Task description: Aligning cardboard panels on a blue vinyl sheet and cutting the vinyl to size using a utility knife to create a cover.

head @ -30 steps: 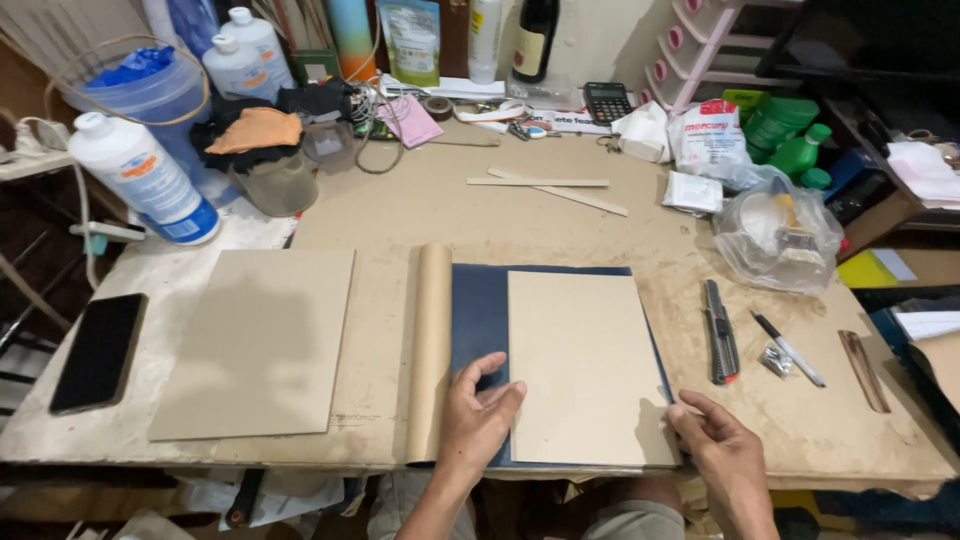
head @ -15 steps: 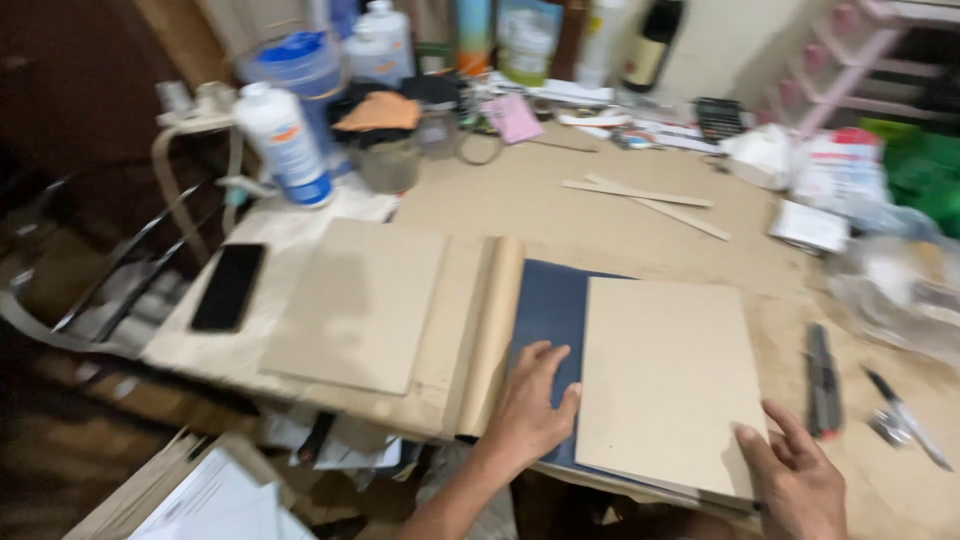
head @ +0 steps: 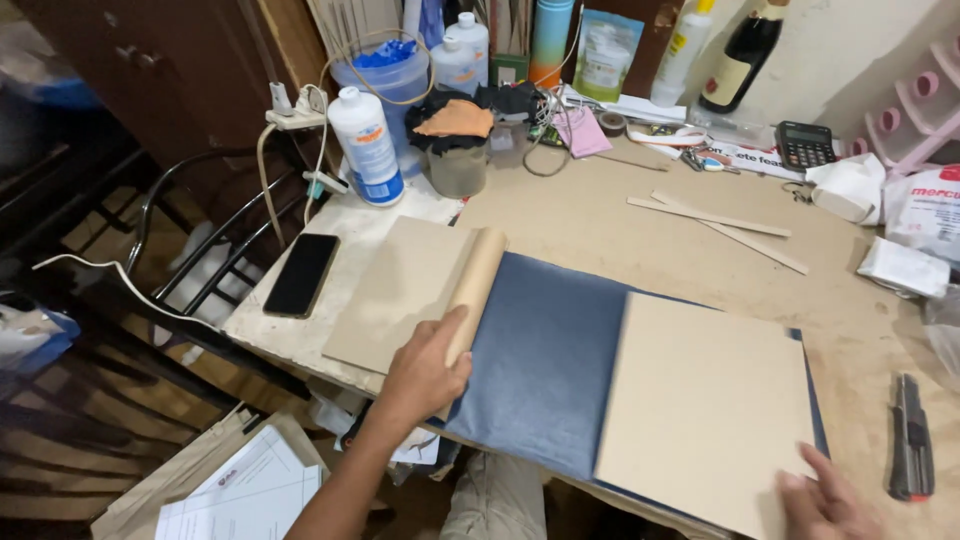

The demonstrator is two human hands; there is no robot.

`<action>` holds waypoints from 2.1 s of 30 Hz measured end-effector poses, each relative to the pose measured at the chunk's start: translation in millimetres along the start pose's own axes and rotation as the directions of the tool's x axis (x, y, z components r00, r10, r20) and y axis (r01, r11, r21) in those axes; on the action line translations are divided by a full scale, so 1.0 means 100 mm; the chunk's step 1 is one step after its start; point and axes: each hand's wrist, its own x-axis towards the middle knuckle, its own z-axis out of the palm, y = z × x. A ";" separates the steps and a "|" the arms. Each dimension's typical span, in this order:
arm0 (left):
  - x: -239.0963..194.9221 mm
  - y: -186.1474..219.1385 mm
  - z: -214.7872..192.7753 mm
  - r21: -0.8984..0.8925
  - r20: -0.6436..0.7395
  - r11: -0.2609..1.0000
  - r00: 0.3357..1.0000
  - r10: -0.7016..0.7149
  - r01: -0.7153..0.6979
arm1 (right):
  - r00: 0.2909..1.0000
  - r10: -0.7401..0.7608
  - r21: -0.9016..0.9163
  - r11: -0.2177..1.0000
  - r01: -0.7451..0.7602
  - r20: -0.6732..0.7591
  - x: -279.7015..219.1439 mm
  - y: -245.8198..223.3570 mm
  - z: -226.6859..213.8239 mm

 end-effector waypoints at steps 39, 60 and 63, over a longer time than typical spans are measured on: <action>0.22 0.13 1.55 -0.075 -0.417 0.580 0.554 0.720 -0.811 | 0.925 -0.379 -0.547 0.782 0.298 -0.038 0.66 0.17 -0.70; -0.44 1.27 2.13 -0.263 0.162 0.765 0.755 0.635 -0.587 | 0.980 -0.185 -0.426 0.883 0.197 0.071 0.44 0.44 -1.05; -0.46 1.23 2.18 -0.267 0.110 0.749 0.753 0.649 -0.607 | 0.989 -0.149 -0.419 0.898 0.133 -0.006 0.31 0.55 -0.93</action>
